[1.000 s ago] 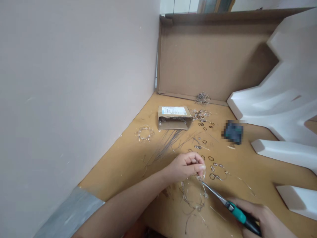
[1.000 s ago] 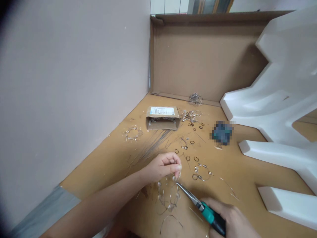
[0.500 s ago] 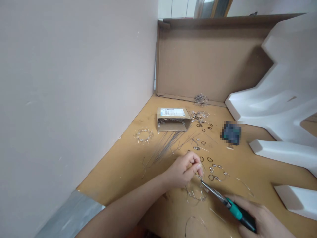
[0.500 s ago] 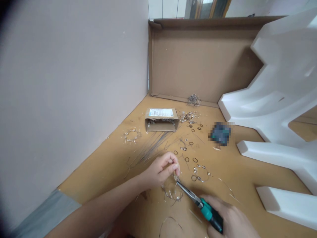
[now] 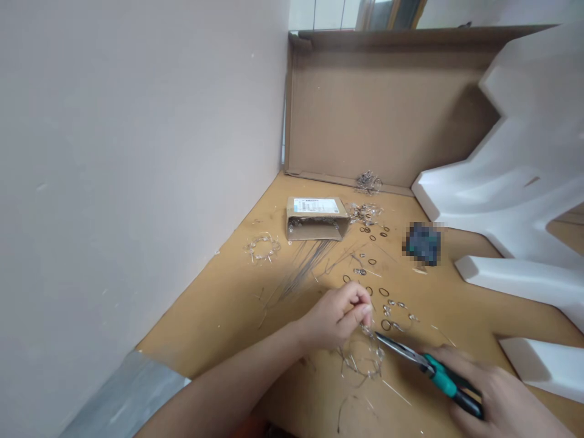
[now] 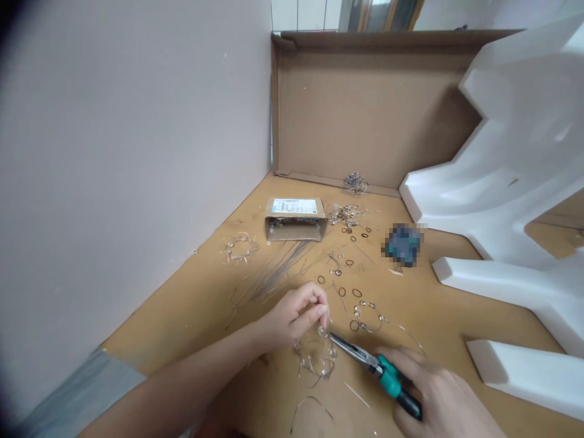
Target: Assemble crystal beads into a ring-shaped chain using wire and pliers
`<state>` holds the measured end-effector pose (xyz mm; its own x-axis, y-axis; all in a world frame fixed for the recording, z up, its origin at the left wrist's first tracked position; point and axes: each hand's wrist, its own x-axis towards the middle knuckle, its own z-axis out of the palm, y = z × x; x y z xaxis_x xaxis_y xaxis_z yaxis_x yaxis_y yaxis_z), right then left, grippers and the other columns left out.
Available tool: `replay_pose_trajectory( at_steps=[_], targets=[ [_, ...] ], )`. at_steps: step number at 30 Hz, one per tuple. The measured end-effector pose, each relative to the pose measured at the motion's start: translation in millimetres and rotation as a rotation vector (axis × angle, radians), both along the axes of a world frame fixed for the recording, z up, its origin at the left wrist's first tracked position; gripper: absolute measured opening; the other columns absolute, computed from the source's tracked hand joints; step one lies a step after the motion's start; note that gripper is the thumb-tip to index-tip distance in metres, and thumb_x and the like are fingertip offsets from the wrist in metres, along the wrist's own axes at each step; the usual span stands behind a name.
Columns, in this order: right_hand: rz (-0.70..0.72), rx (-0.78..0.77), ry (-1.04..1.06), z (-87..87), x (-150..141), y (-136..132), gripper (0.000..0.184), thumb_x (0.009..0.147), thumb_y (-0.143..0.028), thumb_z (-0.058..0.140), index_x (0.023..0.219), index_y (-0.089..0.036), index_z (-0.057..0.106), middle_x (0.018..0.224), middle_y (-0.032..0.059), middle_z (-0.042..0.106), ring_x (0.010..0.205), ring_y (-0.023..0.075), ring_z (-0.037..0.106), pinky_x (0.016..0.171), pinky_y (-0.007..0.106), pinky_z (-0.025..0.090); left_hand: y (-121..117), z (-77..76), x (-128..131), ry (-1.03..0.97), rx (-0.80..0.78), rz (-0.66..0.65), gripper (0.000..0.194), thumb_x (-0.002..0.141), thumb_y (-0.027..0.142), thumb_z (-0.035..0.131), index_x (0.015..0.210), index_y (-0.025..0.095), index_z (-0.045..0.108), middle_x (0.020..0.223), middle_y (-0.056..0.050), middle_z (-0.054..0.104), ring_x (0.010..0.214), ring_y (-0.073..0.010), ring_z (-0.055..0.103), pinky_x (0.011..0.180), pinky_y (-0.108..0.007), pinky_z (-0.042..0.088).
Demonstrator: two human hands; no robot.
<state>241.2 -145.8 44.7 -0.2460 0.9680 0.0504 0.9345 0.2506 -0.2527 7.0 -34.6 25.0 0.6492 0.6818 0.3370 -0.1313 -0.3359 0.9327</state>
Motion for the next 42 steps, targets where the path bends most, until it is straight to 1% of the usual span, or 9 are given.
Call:
replay_pose_trajectory(
  at_steps=[3, 8, 12, 16, 20, 24, 33, 39, 42],
  targets=[
    [0.050, -0.086, -0.023, -0.5, 2, 4, 0.055, 0.065, -0.009, 0.047, 0.114, -0.031, 0.056, 0.106, -0.0012, 0.068, 0.093, 0.0199, 0.066, 0.077, 0.030, 0.055, 0, 0.1, 1, -0.055, -0.060, -0.035, 0.006, 0.087, 0.021, 0.043, 0.082, 0.017, 0.044, 0.066, 0.000, 0.055, 0.062, -0.0097, 0.053, 0.064, -0.023, 0.042],
    [0.087, -0.138, -0.014, -0.6, 3, 7, 0.061, 0.064, -0.006, 0.046, 0.121, -0.028, 0.053, 0.109, 0.0017, 0.067, 0.093, 0.0183, 0.065, 0.081, 0.029, 0.053, -1, 2.8, 2, -0.102, -0.145, -0.072, 0.008, 0.086, 0.022, 0.045, 0.081, 0.016, 0.043, 0.064, 0.001, 0.054, 0.060, -0.0091, 0.052, 0.064, -0.024, 0.042],
    [0.094, -0.118, 0.029, 1.2, -1, 9, 0.062, 0.061, -0.004, 0.047, 0.118, -0.027, 0.056, 0.107, 0.0023, 0.068, 0.092, 0.0180, 0.065, 0.079, 0.025, 0.052, -2, 5.3, 2, -0.134, -0.225, -0.099, 0.010, 0.086, 0.024, 0.046, 0.080, 0.016, 0.043, 0.063, 0.001, 0.053, 0.059, -0.0086, 0.051, 0.062, -0.023, 0.042],
    [0.104, -0.106, 0.063, 6.7, -7, 11, 0.058, 0.063, -0.005, 0.048, 0.115, -0.026, 0.059, 0.103, 0.0022, 0.069, 0.088, 0.0186, 0.066, 0.077, 0.026, 0.053, -3, 3.8, 4, -0.168, -0.276, -0.125, 0.013, 0.085, 0.027, 0.049, 0.080, 0.016, 0.044, 0.062, 0.002, 0.052, 0.058, -0.0081, 0.050, 0.061, -0.024, 0.042],
    [0.117, -0.115, 0.091, 10.4, -10, 11, 0.054, 0.065, -0.005, 0.048, 0.113, -0.026, 0.060, 0.101, 0.0031, 0.069, 0.086, 0.0190, 0.066, 0.076, 0.027, 0.053, -4, 0.9, 6, -0.206, -0.317, -0.134, 0.016, 0.084, 0.029, 0.051, 0.080, 0.016, 0.044, 0.060, 0.003, 0.052, 0.057, -0.0079, 0.049, 0.067, -0.028, 0.044],
    [0.137, -0.066, 0.075, 7.5, -9, 10, 0.053, 0.067, -0.006, 0.050, 0.116, -0.025, 0.058, 0.105, 0.0043, 0.067, 0.091, 0.0191, 0.065, 0.079, 0.028, 0.053, -4, -1.0, 7, -0.234, -0.354, -0.160, 0.019, 0.084, 0.032, 0.052, 0.080, 0.016, 0.044, 0.058, 0.004, 0.051, 0.056, -0.0080, 0.049, 0.074, -0.033, 0.045],
    [0.173, 0.005, 0.014, -1.3, -6, 8, 0.049, 0.069, -0.008, 0.050, 0.116, -0.022, 0.056, 0.107, 0.0074, 0.067, 0.091, 0.0187, 0.066, 0.077, 0.028, 0.054, -3, -2.1, 9, -0.292, -0.414, -0.196, 0.020, 0.083, 0.032, 0.056, 0.079, 0.015, 0.045, 0.056, 0.005, 0.052, 0.056, -0.0072, 0.051, 0.083, -0.038, 0.046],
    [0.186, 0.058, -0.008, -3.0, -9, 7, 0.039, 0.071, -0.012, 0.050, 0.107, -0.023, 0.060, 0.099, 0.0054, 0.069, 0.086, 0.0188, 0.067, 0.074, 0.028, 0.055, -3, -1.5, 8, -0.305, -0.422, -0.207, 0.023, 0.081, 0.035, 0.058, 0.078, 0.016, 0.046, 0.056, 0.005, 0.052, 0.055, -0.0072, 0.052, 0.085, -0.040, 0.045],
    [0.183, 0.074, -0.001, -1.0, -11, 6, 0.039, 0.069, -0.012, 0.050, 0.105, -0.025, 0.062, 0.099, 0.0038, 0.071, 0.084, 0.0201, 0.068, 0.071, 0.028, 0.056, -3, -0.7, 9, -0.306, -0.419, -0.216, 0.024, 0.081, 0.037, 0.058, 0.077, 0.016, 0.046, 0.055, 0.006, 0.051, 0.054, -0.0067, 0.051, 0.086, -0.041, 0.045]
  ],
)
